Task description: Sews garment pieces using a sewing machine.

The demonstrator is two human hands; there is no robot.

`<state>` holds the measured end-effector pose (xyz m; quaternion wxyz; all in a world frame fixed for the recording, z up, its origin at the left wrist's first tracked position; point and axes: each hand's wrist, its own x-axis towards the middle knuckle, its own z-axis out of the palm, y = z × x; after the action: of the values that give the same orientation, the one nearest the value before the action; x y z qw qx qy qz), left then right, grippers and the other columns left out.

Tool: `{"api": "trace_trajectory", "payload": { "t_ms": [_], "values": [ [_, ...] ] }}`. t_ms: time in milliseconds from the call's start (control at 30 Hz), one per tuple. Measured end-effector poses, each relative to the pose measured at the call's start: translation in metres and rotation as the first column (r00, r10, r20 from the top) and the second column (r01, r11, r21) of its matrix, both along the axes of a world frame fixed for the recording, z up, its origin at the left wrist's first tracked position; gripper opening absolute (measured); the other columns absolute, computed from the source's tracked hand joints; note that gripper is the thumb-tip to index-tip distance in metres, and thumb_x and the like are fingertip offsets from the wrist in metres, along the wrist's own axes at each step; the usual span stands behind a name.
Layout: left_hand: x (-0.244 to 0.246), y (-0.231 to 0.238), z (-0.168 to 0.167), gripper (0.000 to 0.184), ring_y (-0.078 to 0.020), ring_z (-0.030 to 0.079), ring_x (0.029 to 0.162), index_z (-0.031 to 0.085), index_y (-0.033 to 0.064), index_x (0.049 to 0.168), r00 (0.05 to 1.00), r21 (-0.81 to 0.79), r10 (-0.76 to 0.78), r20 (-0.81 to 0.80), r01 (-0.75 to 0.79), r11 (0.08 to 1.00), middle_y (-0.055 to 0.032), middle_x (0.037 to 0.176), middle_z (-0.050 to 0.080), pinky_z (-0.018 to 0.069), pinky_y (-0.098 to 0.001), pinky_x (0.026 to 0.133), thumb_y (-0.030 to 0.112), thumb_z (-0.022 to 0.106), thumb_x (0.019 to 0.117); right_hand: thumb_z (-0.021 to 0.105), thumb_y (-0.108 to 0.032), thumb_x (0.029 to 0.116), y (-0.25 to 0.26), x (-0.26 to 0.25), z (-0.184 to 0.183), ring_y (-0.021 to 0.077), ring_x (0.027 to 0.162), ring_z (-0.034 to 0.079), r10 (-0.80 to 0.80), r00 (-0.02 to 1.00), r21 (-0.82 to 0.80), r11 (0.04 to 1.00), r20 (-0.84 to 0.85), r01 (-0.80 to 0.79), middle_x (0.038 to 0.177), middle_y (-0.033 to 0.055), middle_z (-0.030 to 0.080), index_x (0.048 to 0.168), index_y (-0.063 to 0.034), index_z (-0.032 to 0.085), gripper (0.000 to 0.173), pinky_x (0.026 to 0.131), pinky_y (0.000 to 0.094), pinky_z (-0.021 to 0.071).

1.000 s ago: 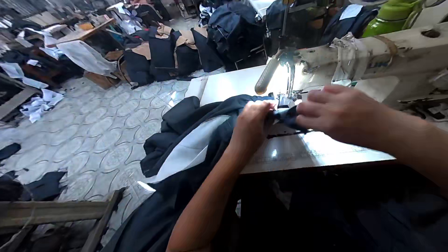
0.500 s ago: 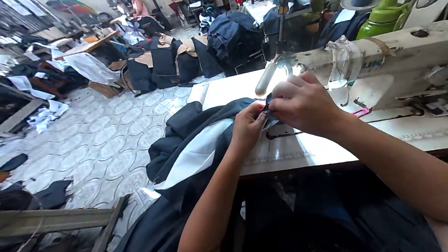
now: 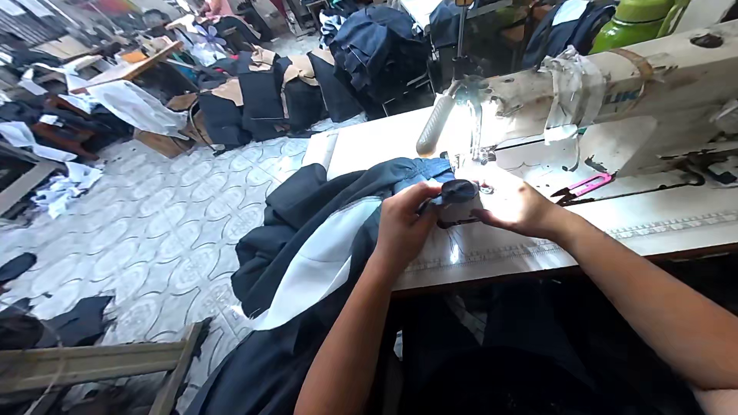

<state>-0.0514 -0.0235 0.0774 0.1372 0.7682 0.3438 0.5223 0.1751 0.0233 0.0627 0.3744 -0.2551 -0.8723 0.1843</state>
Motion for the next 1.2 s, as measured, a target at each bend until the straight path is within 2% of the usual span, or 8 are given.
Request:
{"api": "trace_trajectory", "payload": {
  "t_ms": [133, 233, 400, 700, 800, 867, 967, 1200],
  "values": [
    [-0.005, 0.002, 0.001, 0.012, -0.0008, 0.066, 0.088, 0.073, -0.0030, 0.096, 0.994, 0.019, -0.082, -0.073, 0.083, 0.996, -0.0046, 0.091, 0.072, 0.0544, -0.0180, 0.083, -0.001, 0.062, 0.0910, 0.060, 0.006, 0.0913, 0.039, 0.000, -0.039, 0.0372, 0.125, 0.061, -0.015, 0.954, -0.114, 0.992, 0.300, 0.051, 0.128, 0.0196, 0.068, 0.126, -0.0012, 0.070, 0.037, 0.108, 0.0558, 0.0442],
    [-0.008, 0.004, 0.000, 0.011, -0.0005, 0.066, 0.088, 0.072, -0.0029, 0.095, 0.997, 0.050, -0.037, -0.071, 0.041, 0.998, -0.0045, 0.091, 0.072, 0.0538, -0.0176, 0.084, 0.003, 0.063, 0.0929, 0.061, 0.009, 0.0890, 0.046, -0.007, -0.047, 0.0418, 0.105, 0.069, -0.050, 0.982, 0.027, 0.999, 0.181, 0.046, 0.105, 0.0240, 0.073, 0.104, 0.0052, 0.074, 0.020, 0.096, 0.0575, 0.0509],
    [-0.012, 0.006, -0.005, 0.010, 0.0047, 0.064, 0.089, 0.071, -0.0016, 0.097, 1.000, 0.019, -0.015, 0.028, 0.014, 1.000, 0.0010, 0.093, 0.071, 0.0540, -0.0153, 0.084, 0.003, 0.063, 0.0944, 0.063, 0.014, 0.0829, 0.042, -0.018, -0.050, 0.0438, 0.093, 0.071, -0.154, 0.987, 0.052, 0.987, 0.054, 0.151, 0.094, 0.0254, 0.072, 0.094, 0.0073, 0.073, 0.016, 0.085, 0.0594, 0.0542],
    [0.010, -0.020, -0.028, 0.014, -0.0068, 0.068, 0.086, 0.074, 0.0005, 0.094, 0.932, -0.034, -0.330, -0.148, 0.328, 0.944, -0.0089, 0.085, 0.073, 0.0523, -0.0181, 0.084, 0.005, 0.061, 0.0955, 0.059, -0.012, 0.0949, -0.017, 0.001, -0.074, 0.0225, 0.094, 0.073, -0.032, 0.983, 0.369, 0.924, -0.181, 0.098, 0.093, 0.0121, 0.077, 0.090, -0.0055, 0.077, 0.020, 0.090, 0.0369, 0.0555],
    [0.010, -0.016, -0.030, 0.024, -0.0091, 0.070, 0.087, 0.075, 0.0014, 0.098, 0.765, -0.319, -0.607, -0.214, 0.533, 0.784, -0.0085, 0.090, 0.076, 0.0534, -0.0230, 0.083, 0.016, 0.057, 0.1032, 0.059, -0.014, 0.0982, -0.053, 0.006, -0.094, 0.0180, 0.094, 0.075, -0.097, 0.984, 0.336, 0.931, -0.148, 0.142, 0.092, 0.0093, 0.079, 0.091, -0.0077, 0.079, 0.022, 0.092, 0.0321, 0.0564],
    [0.012, -0.004, -0.027, 0.039, -0.0186, 0.071, 0.091, 0.077, 0.0045, 0.101, 0.733, -0.493, -0.587, -0.345, 0.390, 0.778, -0.0107, 0.095, 0.076, 0.0525, -0.0363, 0.083, 0.034, 0.052, 0.1043, 0.056, -0.012, 0.0971, -0.072, 0.006, -0.110, 0.0183, 0.095, 0.076, -0.223, 0.973, 0.309, 0.923, -0.055, 0.229, 0.093, 0.0076, 0.079, 0.088, -0.0103, 0.078, 0.024, 0.092, 0.0340, 0.0569],
    [0.022, 0.016, -0.054, 0.048, -0.0329, 0.056, 0.134, 0.069, 0.0085, 0.130, 0.731, -0.480, -0.317, -0.604, -0.016, 0.877, -0.0142, 0.138, 0.064, 0.0401, -0.0524, 0.112, 0.043, 0.049, 0.1043, 0.053, -0.006, 0.0946, -0.094, 0.006, -0.122, 0.0184, 0.107, 0.074, -0.326, 0.944, 0.225, 0.925, 0.058, 0.305, 0.105, 0.0050, 0.079, 0.098, -0.0121, 0.081, 0.029, 0.095, 0.0345, 0.0551],
    [0.026, 0.008, -0.092, 0.045, -0.0385, 0.058, 0.132, 0.073, 0.0187, 0.128, 0.765, -0.277, -0.073, -0.640, -0.141, 0.950, -0.0155, 0.140, 0.064, 0.0431, -0.0590, 0.107, 0.048, 0.060, 0.0969, 0.050, -0.008, 0.0976, -0.096, 0.011, -0.117, 0.0154, 0.112, 0.071, -0.373, 0.920, 0.233, 0.911, 0.122, 0.339, 0.108, 0.0009, 0.079, 0.101, -0.0193, 0.080, 0.032, 0.099, 0.0333, 0.0507]
  ]
}}
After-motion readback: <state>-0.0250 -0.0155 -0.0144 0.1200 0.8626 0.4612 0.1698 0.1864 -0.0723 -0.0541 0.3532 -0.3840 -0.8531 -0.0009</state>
